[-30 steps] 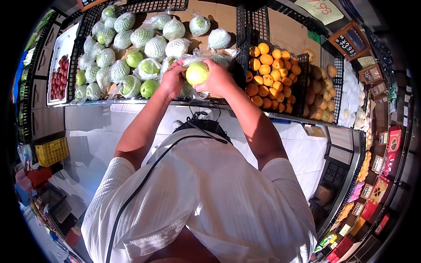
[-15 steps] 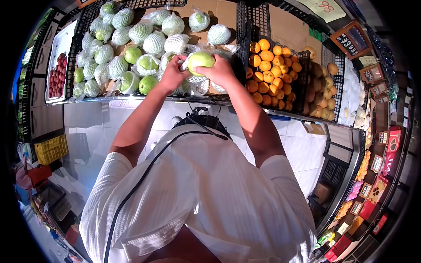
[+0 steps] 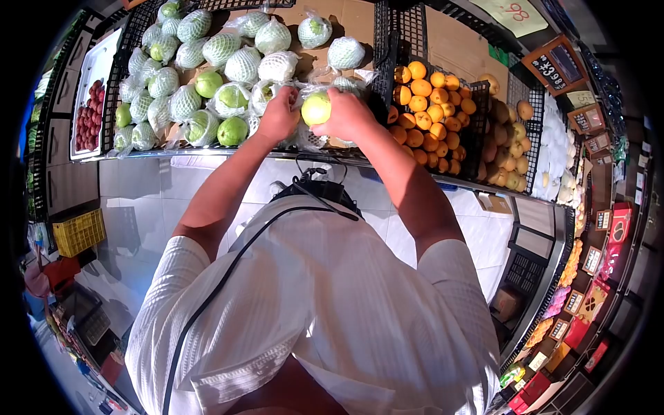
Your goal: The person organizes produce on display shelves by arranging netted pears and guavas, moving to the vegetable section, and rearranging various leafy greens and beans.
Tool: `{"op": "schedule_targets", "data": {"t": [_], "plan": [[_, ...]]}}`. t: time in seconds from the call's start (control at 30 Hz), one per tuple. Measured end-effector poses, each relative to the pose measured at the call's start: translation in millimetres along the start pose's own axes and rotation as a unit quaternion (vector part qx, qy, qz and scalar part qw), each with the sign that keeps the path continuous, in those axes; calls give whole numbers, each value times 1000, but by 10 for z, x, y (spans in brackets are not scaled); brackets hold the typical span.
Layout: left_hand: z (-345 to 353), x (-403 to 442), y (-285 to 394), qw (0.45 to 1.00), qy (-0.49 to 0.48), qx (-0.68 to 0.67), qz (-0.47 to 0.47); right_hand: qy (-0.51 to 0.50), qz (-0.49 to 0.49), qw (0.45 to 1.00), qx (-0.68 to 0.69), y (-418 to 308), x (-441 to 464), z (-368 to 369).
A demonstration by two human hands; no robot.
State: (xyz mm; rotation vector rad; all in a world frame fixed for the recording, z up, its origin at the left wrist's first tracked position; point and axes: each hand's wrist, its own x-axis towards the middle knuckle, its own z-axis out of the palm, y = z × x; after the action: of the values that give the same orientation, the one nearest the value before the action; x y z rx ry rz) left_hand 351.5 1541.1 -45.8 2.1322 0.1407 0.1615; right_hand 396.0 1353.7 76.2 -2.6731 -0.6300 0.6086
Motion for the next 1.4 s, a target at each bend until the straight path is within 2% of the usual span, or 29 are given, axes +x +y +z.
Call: {"op": "schedule_targets", "data": {"t": [0.03, 0.13, 0.27, 0.33, 0.43, 0.47, 0.53, 0.63, 0.73, 0.83, 0.93, 1.0, 1.1, 1.2, 1.23, 1.27, 1.33, 1.4], "plan": [[-21, 19, 45, 1000, 5, 19, -3, -12, 2, 1000, -5, -20, -19, -25], [-79, 152, 44, 992, -78, 100, 13, -8, -14, 999, -41, 29, -35, 91], [-121, 132, 79, 986, -92, 135, 40, -22, 8, 998, -56, -28, -5, 98], [-154, 27, 179, 979, -91, 178, 35, -47, -2, 997, -59, 24, 89, 189], [-164, 33, 106, 962, -162, 219, 21, -96, -11, 991, -96, 5, 183, 251], [-174, 47, 77, 953, -174, 242, 49, -112, -15, 987, -115, -23, 228, 253], [-193, 5, 23, 931, -202, 288, 101, -145, -59, 969, -191, -97, 250, 244], [-156, -49, 31, 905, -223, 352, 82, -148, -115, 955, -232, -108, 290, 298], [-196, -41, 127, 895, -268, 355, 30, -138, -129, 960, -206, -64, 283, 386], [-208, -120, 136, 926, -215, 311, 11, -115, -131, 975, -136, 82, 183, 463], [-233, -198, 133, 932, -225, 283, -8, -108, -114, 982, -104, 215, 104, 620], [-251, -266, 103, 929, -216, 297, 37, -74, -124, 980, -137, 249, 91, 755], [-219, -330, -30, 931, -182, 296, 109, -77, -132, 979, -133, 293, 64, 710], [-336, -302, -53, 954, -198, 191, 118, -152, -107, 983, -7, 213, 187, 270], [-375, -324, -23, 965, -178, 157, 113, -38, -110, 993, 19, 216, 224, 227], [-388, -342, -23, 967, -174, 152, 109, -39, -58, 997, 9, 241, 368, 70], [-407, -356, -15, 970, -166, 144, 103, 75, -52, 995, -50, 501, 611, 29], [-403, -361, 26, 973, -149, 141, 107, 73, -74, 991, -79, 736, 806, 158]]}}
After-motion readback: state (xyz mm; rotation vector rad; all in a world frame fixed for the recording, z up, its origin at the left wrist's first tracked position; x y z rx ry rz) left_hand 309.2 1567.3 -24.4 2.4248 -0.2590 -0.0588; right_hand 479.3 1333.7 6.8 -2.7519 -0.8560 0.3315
